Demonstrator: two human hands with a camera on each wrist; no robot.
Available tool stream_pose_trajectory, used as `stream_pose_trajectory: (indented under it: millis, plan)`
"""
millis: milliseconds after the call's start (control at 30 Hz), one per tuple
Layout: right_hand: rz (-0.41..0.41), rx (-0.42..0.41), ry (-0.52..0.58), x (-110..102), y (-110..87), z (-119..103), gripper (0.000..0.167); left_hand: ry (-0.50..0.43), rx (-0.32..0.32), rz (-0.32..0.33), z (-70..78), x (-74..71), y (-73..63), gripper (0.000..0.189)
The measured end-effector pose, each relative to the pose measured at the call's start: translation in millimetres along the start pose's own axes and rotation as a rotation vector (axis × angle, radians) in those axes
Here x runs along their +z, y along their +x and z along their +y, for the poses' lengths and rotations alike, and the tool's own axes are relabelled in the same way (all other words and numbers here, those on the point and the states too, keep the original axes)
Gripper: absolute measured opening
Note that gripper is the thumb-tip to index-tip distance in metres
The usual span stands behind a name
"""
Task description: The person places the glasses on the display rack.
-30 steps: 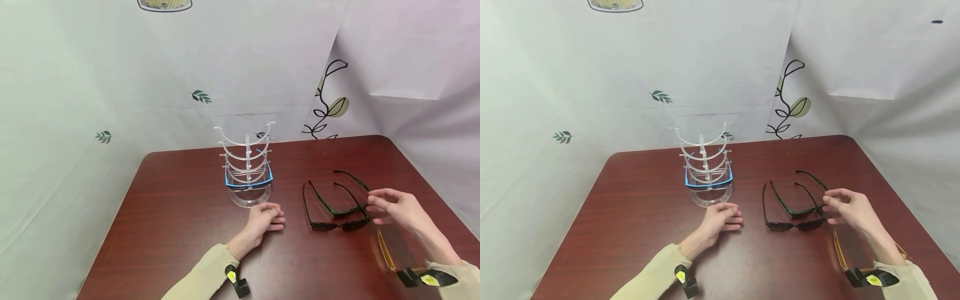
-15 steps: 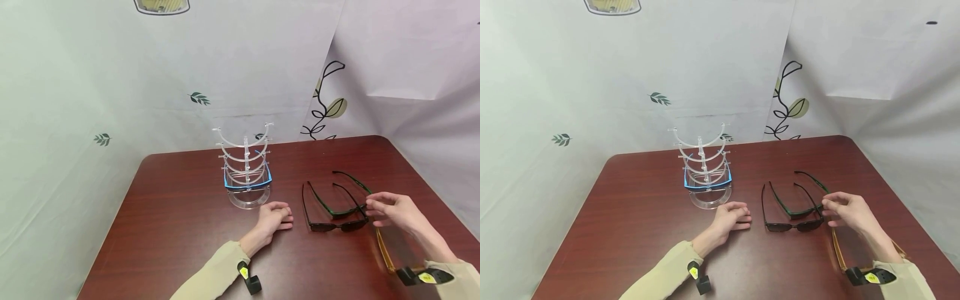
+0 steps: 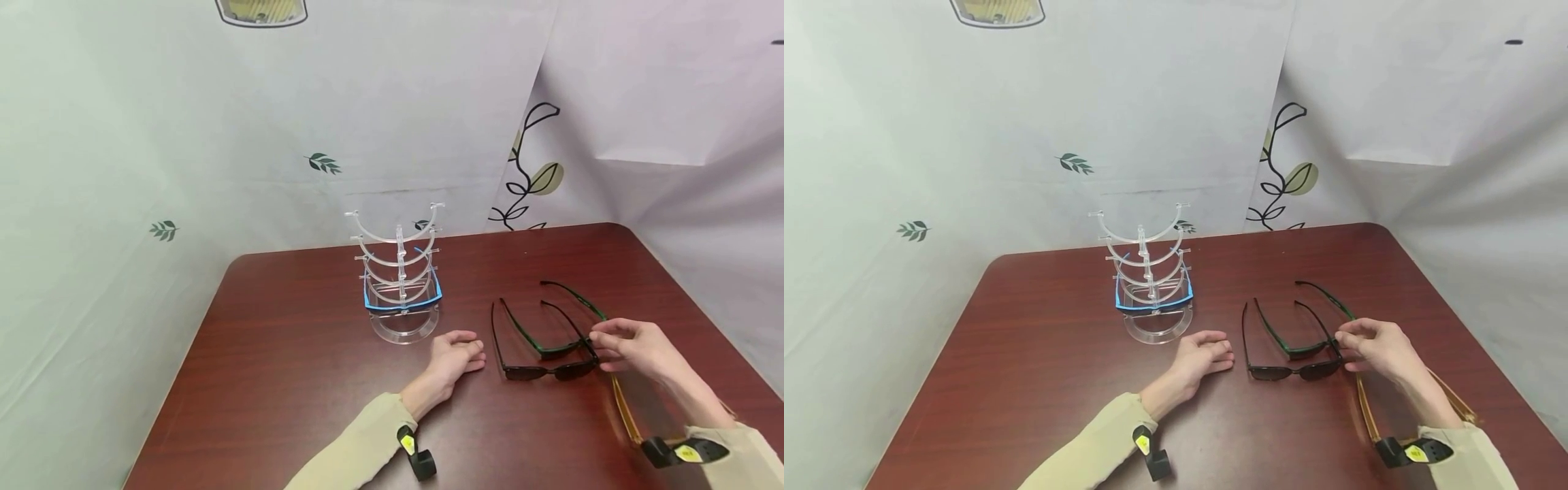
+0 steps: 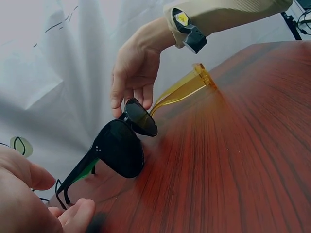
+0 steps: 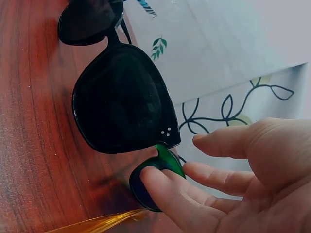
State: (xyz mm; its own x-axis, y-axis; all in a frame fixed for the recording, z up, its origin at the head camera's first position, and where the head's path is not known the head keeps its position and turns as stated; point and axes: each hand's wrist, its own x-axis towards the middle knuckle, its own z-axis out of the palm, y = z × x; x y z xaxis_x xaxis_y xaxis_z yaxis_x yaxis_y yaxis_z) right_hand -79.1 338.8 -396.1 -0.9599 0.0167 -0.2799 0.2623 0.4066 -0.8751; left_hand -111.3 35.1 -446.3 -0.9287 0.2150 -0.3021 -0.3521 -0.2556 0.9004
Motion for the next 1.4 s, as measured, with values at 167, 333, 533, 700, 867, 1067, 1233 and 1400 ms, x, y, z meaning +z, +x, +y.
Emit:
stream_pose_trajectory:
  millis: [167, 333, 533, 700, 867, 1067, 1233, 1400]
  plan:
    - [0.003, -0.004, -0.027, 0.6, -0.4, -0.6, 0.041, -0.014, -0.011, -0.010, -1.3, 4.1, 0.3, 0.025]
    - [0.000, 0.002, -0.034, 0.3, -1.6, -0.2, 0.033, -0.029, -0.018, -0.018, -4.1, 8.3, 1.8, 0.025]
    - [-0.021, 0.011, -0.016, -0.4, -1.7, 2.3, 0.029, -0.046, -0.030, -0.026, -6.1, 12.0, 1.8, 0.022]
    - [-0.043, 0.034, 0.004, -0.6, -1.1, 4.0, 0.028, -0.053, -0.042, -0.029, -7.0, 13.4, 1.7, 0.020]
    - [-0.056, 0.049, -0.004, -0.8, 0.2, 4.7, 0.030, -0.032, -0.046, -0.036, -7.6, 15.6, 1.4, 0.019]
    - [-0.068, 0.050, -0.012, -0.3, 0.0, 5.6, 0.036, -0.026, -0.058, -0.046, -8.7, 16.4, 1.0, 0.019]
    - [-0.087, 0.033, -0.009, -2.2, 0.2, 6.1, 0.035, -0.053, -0.070, -0.049, -11.3, 17.2, 2.8, 0.021]
    - [-0.105, 0.008, -0.002, -2.0, 0.9, 8.5, 0.031, -0.066, -0.068, -0.053, -12.5, 19.2, 4.0, 0.024]
